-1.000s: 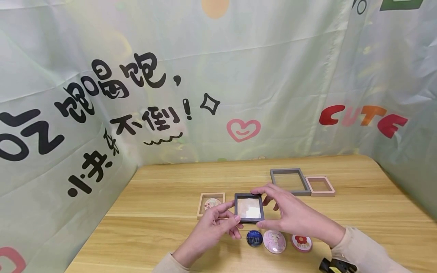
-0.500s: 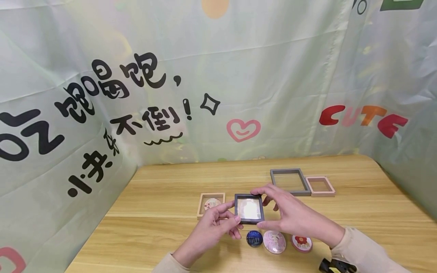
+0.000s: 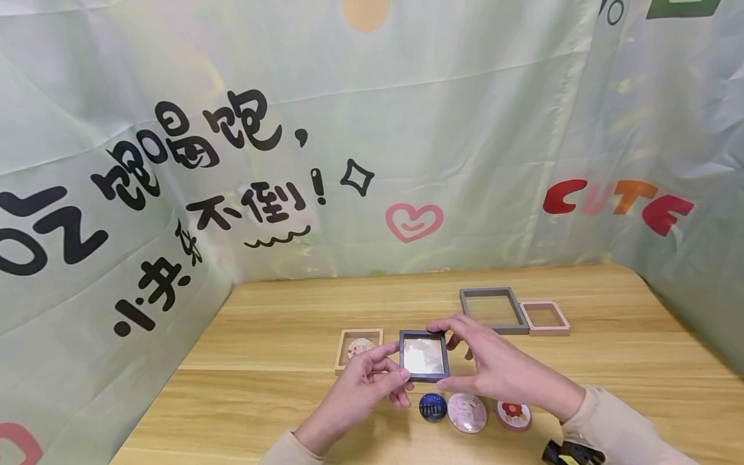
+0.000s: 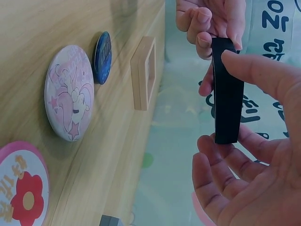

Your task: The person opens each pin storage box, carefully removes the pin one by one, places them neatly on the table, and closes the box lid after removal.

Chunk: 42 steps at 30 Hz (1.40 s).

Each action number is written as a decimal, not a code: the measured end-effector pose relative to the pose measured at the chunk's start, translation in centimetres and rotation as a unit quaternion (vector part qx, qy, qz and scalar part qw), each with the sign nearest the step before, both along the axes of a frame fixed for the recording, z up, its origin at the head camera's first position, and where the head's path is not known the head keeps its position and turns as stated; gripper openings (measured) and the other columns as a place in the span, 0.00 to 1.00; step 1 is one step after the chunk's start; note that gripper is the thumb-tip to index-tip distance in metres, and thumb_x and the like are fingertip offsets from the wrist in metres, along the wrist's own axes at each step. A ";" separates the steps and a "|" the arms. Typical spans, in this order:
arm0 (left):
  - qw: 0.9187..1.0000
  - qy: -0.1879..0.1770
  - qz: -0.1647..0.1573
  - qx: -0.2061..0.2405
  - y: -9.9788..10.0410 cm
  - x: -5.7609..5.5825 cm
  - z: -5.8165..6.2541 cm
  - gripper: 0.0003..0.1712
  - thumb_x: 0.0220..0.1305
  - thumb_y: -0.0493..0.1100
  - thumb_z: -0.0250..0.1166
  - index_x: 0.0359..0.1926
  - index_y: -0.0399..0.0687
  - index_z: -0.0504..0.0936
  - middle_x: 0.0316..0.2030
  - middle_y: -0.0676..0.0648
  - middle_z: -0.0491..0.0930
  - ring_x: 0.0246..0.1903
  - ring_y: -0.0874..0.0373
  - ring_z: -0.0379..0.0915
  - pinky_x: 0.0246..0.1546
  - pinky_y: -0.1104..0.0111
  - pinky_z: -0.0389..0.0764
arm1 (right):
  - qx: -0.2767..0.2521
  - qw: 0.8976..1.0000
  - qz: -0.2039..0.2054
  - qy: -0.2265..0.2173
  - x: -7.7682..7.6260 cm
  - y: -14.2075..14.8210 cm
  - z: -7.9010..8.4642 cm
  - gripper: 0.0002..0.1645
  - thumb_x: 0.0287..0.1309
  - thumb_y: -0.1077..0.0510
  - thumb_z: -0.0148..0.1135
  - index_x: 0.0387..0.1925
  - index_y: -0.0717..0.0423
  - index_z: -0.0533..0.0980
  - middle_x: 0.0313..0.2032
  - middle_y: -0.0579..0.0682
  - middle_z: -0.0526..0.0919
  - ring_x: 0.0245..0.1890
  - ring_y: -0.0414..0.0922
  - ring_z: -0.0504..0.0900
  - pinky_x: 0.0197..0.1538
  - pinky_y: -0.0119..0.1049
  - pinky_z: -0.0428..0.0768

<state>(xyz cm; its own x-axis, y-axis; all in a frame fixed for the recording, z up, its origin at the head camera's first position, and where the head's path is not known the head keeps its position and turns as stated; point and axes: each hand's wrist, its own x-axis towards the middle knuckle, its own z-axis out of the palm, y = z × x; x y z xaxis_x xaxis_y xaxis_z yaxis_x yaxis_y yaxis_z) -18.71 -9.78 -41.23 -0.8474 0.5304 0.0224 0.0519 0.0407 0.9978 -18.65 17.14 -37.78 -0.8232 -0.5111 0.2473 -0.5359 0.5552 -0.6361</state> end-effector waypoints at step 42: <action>0.999 -0.010 0.017 -0.049 0.1 0.1 -0.6 0.37 0.73 0.36 0.67 0.78 0.33 0.65 0.50 0.39 0.85 0.48 0.35 0.88 0.50 0.58 0.91 | 0.125 0.988 -0.089 -0.008 -9.4 1.0 -2.2 0.46 0.50 0.45 0.83 0.68 0.61 0.78 0.60 0.62 0.84 0.57 0.58 0.84 0.59 0.59 0.85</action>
